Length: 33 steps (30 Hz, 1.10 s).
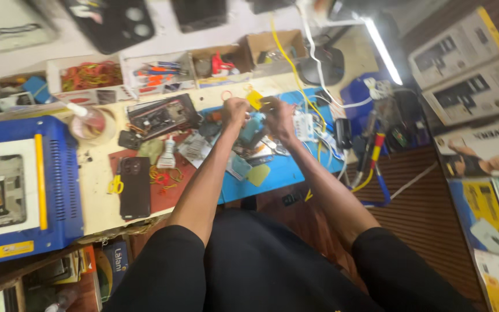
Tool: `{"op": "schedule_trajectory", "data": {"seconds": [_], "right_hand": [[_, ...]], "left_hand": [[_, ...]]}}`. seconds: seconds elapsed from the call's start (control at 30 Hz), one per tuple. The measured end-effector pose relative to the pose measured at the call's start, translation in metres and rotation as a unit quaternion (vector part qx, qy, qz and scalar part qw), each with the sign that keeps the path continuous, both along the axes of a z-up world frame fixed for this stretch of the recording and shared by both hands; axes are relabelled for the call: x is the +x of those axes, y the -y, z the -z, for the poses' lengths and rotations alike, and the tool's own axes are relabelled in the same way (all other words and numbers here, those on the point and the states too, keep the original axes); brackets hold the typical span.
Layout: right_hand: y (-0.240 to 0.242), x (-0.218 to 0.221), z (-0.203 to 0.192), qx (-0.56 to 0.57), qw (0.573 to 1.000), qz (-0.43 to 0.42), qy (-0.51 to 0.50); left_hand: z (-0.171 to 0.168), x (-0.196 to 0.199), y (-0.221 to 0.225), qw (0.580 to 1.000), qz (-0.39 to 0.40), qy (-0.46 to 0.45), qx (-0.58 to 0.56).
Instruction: The person works on a mobile phone's internal components at a workbench, handling a small circuit board, connecting thin wires, and using a specialized heating tool to work on the device's screen area.
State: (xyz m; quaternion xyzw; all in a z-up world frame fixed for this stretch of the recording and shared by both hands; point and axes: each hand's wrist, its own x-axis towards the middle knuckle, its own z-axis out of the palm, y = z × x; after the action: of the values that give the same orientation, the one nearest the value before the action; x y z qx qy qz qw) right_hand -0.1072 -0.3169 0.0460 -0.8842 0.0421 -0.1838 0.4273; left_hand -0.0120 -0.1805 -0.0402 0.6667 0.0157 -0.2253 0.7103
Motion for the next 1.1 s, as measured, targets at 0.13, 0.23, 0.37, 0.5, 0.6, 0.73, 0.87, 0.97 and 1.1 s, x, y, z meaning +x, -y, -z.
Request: {"op": "schedule_trajectory", "data": {"seconds": [0.13, 0.23, 0.37, 0.5, 0.6, 0.73, 0.87, 0.97, 1.1], "right_hand": [[0.065, -0.061, -0.011, 0.013, 0.989, 0.138, -0.058], [0.088, -0.090, -0.014, 0.027, 0.984, 0.147, -0.097], [0.102, -0.119, -0.011, 0.025, 0.990, 0.104, -0.097], [0.108, -0.128, -0.013, 0.028, 0.981, 0.104, -0.161], [0.112, -0.120, -0.011, 0.038, 0.984, 0.054, -0.165], [0.105, -0.107, -0.004, -0.014, 0.976, -0.041, -0.212], [0.094, -0.106, 0.007, -0.032, 0.955, -0.012, -0.296], [0.109, -0.100, 0.029, 0.040, 0.963, -0.025, -0.266], [0.131, -0.085, 0.044, 0.000, 0.973, -0.005, -0.229]], "left_hand": [[0.018, -0.039, 0.047, 0.927, 0.066, 0.300, 0.213], [-0.016, -0.065, 0.058, 0.838, 0.136, 0.402, 0.343], [-0.052, -0.073, 0.066, 0.809, 0.183, 0.379, 0.411], [-0.056, -0.053, 0.069, 0.886, 0.176, 0.273, 0.329], [-0.046, -0.034, 0.067, 0.988, 0.150, 0.003, -0.022], [-0.048, -0.031, 0.048, 0.988, 0.142, -0.034, -0.056], [-0.055, -0.043, 0.024, 0.997, 0.041, -0.058, -0.010], [-0.045, -0.040, 0.004, 0.996, 0.019, -0.081, -0.030], [-0.023, -0.035, -0.008, 0.996, -0.063, -0.063, 0.028]]}}
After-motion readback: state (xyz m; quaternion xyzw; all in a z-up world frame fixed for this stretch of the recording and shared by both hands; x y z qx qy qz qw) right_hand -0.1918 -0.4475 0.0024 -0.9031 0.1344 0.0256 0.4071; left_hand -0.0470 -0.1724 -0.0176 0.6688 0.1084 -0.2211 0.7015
